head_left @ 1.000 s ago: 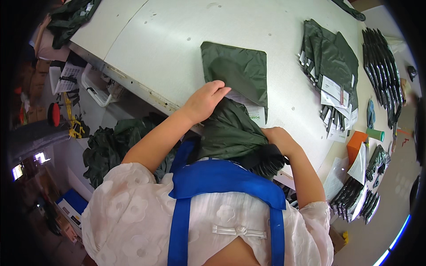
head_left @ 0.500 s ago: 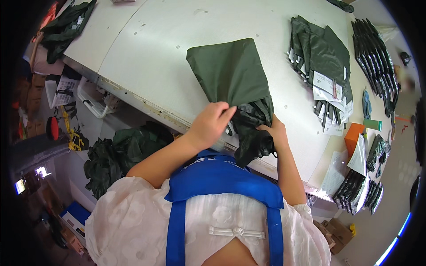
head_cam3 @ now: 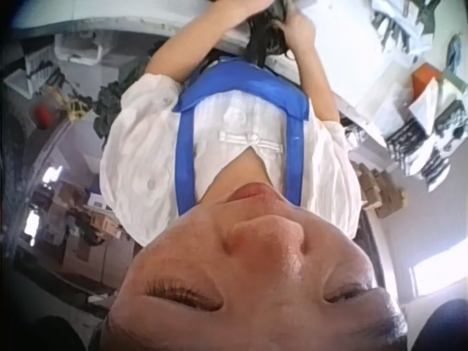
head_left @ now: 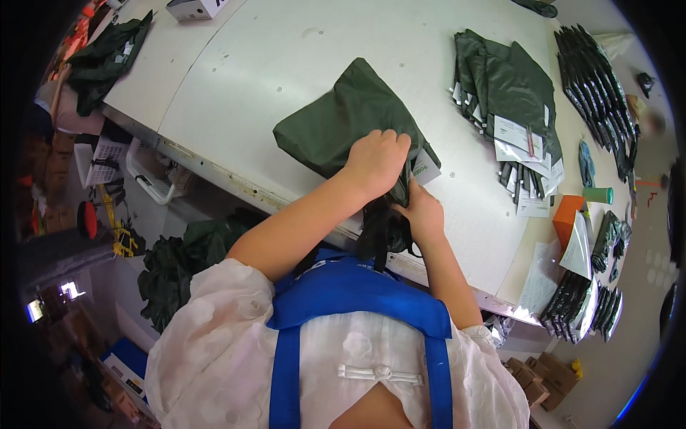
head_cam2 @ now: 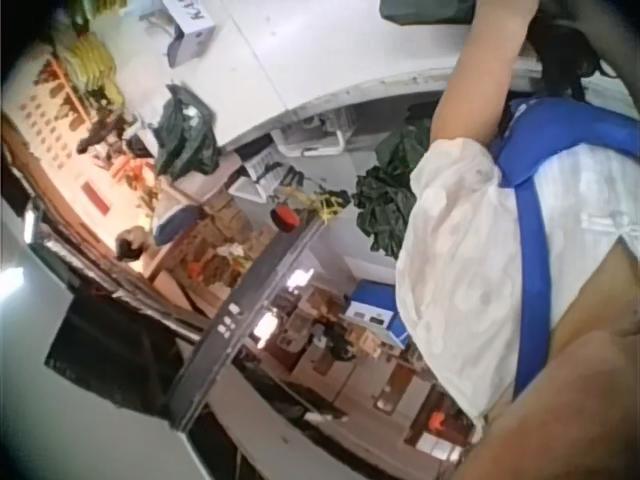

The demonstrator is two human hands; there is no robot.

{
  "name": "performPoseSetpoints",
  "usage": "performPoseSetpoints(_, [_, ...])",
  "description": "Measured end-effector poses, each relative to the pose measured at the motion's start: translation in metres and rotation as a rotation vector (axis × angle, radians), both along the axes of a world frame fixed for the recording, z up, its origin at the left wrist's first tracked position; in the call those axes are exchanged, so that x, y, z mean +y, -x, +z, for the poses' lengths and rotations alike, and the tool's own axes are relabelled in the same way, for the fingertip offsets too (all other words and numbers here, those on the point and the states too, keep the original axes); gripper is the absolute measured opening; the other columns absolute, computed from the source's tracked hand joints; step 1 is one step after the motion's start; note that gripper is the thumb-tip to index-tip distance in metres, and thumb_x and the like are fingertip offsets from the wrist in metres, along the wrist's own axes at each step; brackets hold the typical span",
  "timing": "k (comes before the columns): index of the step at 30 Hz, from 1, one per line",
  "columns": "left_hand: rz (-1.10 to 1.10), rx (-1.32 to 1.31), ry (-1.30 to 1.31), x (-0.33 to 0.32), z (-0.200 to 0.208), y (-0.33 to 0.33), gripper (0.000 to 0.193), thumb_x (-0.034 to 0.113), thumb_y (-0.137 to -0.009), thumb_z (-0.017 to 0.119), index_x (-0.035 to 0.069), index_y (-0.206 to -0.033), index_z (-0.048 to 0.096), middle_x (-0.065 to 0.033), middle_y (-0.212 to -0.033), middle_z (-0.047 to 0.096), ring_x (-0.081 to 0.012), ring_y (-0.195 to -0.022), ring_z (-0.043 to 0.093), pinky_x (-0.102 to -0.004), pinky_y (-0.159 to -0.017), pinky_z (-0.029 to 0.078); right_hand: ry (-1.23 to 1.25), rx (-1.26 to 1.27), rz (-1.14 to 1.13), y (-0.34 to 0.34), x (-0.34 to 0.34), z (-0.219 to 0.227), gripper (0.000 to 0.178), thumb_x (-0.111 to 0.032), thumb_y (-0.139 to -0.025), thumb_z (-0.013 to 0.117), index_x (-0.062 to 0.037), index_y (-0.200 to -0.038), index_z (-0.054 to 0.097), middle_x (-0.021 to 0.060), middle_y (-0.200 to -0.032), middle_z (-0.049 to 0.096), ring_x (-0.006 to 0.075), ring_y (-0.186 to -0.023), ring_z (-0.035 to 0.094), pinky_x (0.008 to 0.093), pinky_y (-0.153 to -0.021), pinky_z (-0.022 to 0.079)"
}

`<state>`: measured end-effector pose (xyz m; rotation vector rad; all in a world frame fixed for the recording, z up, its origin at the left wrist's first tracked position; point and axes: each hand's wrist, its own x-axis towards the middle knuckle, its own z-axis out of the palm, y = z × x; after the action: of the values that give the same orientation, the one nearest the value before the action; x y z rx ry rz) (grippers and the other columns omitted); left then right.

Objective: The person folds a green raincoat on a white table, smoothing the fabric and aligning edges. The person then places the folded raincoat into a clear plastic bag and sets it aside.

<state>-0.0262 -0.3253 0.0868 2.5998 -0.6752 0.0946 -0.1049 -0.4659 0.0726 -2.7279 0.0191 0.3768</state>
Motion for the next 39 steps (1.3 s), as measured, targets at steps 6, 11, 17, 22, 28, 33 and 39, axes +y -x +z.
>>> performPoseSetpoints(6, [-0.497, -0.109, 0.302, -0.027, -0.002, 0.041, 0.012, 0.011, -0.075, 0.058, 0.008, -0.086, 0.063, -0.0072, -0.083, 0.056, -0.0264, -0.078, 0.057, -0.0368, -0.071, 0.047, -0.016, -0.228, -0.082, 0.004, -0.030, -0.093, 0.042, -0.025, -0.077, 0.068, -0.0044, -0.112, 0.060, 0.0159, -0.087, 0.067, 0.0310, -0.083, 0.066, 0.0392, -0.070, 0.053])
performPoseSetpoints(11, [-0.169, 0.174, 0.746, 0.062, -0.044, 0.036, 0.052, 0.001, -0.069, 0.065, 0.008, -0.120, 0.057, -0.0093, -0.109, 0.062, -0.0273, -0.106, 0.057, -0.0376, -0.094, 0.042, -0.906, -0.224, -0.630, -0.002, -0.068, -0.085, 0.041, -0.009, -0.075, 0.065, 0.0046, -0.113, 0.060, 0.0132, -0.107, 0.065, 0.0187, -0.097, 0.061, 0.0312, -0.084, 0.048])
performPoseSetpoints(17, [-0.038, 0.376, 1.006, 0.046, -0.101, 0.057, 0.077, -0.007, -0.076, 0.058, 0.011, -0.146, 0.033, -0.0178, -0.125, 0.058, -0.0304, -0.119, 0.055, -0.0355, -0.103, 0.039, -1.603, -0.047, -0.642, 0.001, -0.052, -0.059, 0.040, -0.003, -0.079, 0.061, -0.0008, -0.119, 0.057, 0.0078, -0.109, 0.063, 0.0216, -0.098, 0.060, 0.0315, -0.086, 0.047])
performPoseSetpoints(22, [-0.027, 0.133, 0.799, 0.026, -0.088, 0.063, 0.068, -0.014, -0.078, 0.048, 0.011, -0.140, 0.044, -0.0202, -0.122, 0.060, -0.0304, -0.102, 0.064, -0.0305, -0.085, 0.049, -1.644, -0.068, -0.623, -0.006, -0.049, -0.055, 0.035, -0.010, -0.084, 0.062, -0.0024, -0.118, 0.056, 0.0074, -0.106, 0.061, 0.0206, -0.094, 0.059, 0.0308, -0.085, 0.047])
performPoseSetpoints(28, [-0.053, 0.779, 0.728, 0.041, -0.088, 0.115, 0.055, 0.000, -0.077, 0.058, 0.003, -0.131, 0.048, -0.0195, -0.111, 0.062, -0.0294, -0.101, 0.061, -0.0347, -0.088, 0.046, -1.174, -0.184, -0.746, -0.004, -0.046, -0.043, 0.034, -0.011, -0.081, 0.063, 0.0012, -0.113, 0.060, 0.0122, -0.105, 0.065, 0.0278, -0.095, 0.063, 0.0359, -0.084, 0.049])
performPoseSetpoints(33, [0.091, 1.755, 1.759, 0.083, -0.143, 0.083, 0.063, 0.000, -0.075, 0.061, 0.000, -0.135, 0.043, -0.0129, -0.125, 0.054, -0.0208, -0.116, 0.052, -0.0365, -0.103, 0.040, -0.503, -0.152, -0.479, -0.011, -0.045, -0.071, 0.033, -0.017, -0.086, 0.054, 0.0022, -0.112, 0.059, 0.0254, -0.112, 0.061, 0.0421, -0.101, 0.058, 0.0420, -0.086, 0.046])
performPoseSetpoints(39, [0.145, 1.390, 1.301, 0.034, -0.096, 0.072, 0.073, 0.023, -0.088, 0.064, 0.004, -0.146, 0.024, -0.0137, -0.128, 0.053, -0.0208, -0.117, 0.052, -0.0346, -0.100, 0.040, -0.066, -0.148, -0.286, -0.023, -0.053, -0.070, 0.029, -0.011, -0.083, 0.053, 0.0002, -0.108, 0.061, 0.0261, -0.109, 0.061, 0.0449, -0.102, 0.054, 0.0468, -0.086, 0.045])
